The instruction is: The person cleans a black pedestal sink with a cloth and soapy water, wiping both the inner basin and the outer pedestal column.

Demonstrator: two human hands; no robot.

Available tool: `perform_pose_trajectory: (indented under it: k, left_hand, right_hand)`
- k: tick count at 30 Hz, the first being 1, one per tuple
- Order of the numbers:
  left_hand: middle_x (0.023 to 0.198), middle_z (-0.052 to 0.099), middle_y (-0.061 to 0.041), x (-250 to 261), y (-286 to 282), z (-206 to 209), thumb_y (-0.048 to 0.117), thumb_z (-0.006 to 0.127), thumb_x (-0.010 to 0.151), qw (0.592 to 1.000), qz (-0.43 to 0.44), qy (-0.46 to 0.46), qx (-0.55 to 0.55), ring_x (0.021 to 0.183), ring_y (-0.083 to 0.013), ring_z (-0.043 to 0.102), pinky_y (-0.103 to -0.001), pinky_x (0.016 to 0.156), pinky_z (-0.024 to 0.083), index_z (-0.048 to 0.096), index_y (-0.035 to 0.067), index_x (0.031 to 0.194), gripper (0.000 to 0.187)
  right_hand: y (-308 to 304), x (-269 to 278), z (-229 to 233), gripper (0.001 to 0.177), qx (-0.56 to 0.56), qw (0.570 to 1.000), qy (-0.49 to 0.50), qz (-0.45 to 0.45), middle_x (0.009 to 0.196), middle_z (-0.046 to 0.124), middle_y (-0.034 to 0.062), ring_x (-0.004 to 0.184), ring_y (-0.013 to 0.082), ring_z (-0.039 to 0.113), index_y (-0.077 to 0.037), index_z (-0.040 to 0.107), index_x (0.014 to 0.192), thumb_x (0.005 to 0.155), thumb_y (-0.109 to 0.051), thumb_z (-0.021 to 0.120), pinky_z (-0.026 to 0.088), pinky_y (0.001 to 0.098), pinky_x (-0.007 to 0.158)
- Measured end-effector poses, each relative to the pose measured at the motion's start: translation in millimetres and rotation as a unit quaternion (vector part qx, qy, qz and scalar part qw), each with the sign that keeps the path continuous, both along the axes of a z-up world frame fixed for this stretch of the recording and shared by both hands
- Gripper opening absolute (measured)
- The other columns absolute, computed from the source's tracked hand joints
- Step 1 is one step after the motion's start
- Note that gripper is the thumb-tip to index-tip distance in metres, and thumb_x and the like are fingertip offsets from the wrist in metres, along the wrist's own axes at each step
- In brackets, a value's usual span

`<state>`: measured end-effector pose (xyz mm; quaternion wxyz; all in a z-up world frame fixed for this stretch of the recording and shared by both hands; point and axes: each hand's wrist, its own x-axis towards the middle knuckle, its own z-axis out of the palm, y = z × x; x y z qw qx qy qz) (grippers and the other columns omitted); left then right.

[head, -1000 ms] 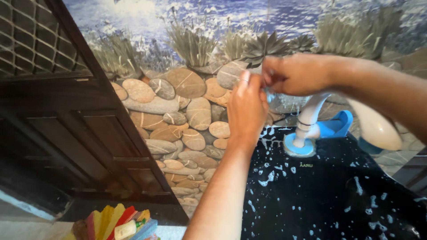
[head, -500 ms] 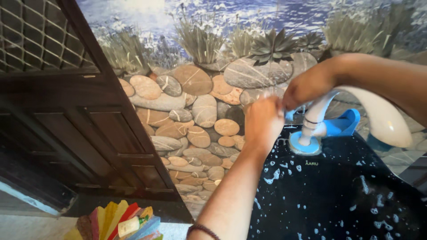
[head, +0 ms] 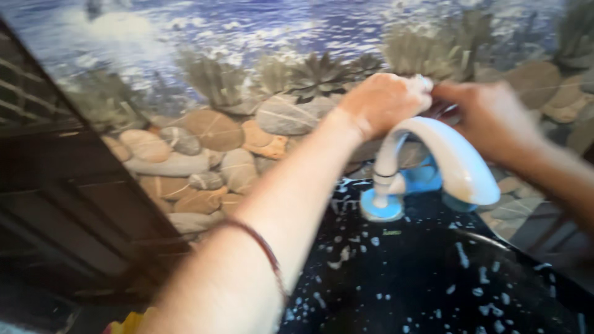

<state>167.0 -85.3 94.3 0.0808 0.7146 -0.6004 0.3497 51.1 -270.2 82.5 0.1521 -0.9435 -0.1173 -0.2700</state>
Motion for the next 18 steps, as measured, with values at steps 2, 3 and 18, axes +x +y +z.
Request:
perform_pose_trajectory:
  k: [2,3,18]
  left_hand:
    - [0.112,0.071,-0.007,9,-7,1,0.024,0.060,0.095,0.990,-0.012,-0.039,0.133,0.102,-0.0281,0.070,-0.042,0.078,0.057,0.073,0.015,0.091,0.016]
    - [0.113,0.070,-0.005,11,-9,-1,0.024,0.060,0.096,0.981,-0.055,-0.096,0.158,0.108,-0.0260,0.067,-0.041,0.083,0.055,0.073,0.015,0.094,0.015]
    - [0.130,0.061,-0.002,8,16,-33,0.027,0.060,0.097,0.991,-0.063,-0.086,0.075,0.115,-0.0234,0.051,-0.038,0.096,0.044,0.067,0.018,0.124,0.029]
  right_hand:
    - [-3,2,-22,0.038,-0.044,0.998,-0.046,0.011,0.102,0.075,0.0154,0.091,0.0322,0.074,-0.009,0.070,0.120,0.083,-0.018,0.074,0.058,0.0437,0.079]
    - [-5,2,-29,0.035,-0.088,0.991,-0.092,0.028,0.102,0.071,0.0163,0.091,0.0340,0.073,-0.006,0.068,0.117,0.084,-0.015,0.074,0.058,0.0446,0.077]
    - [-31,4,-67,0.039,-0.104,0.987,-0.104,0.057,0.089,0.068,0.0135,0.091,0.0332,0.068,-0.010,0.074,0.115,0.076,-0.012,0.074,0.054,0.0452,0.078]
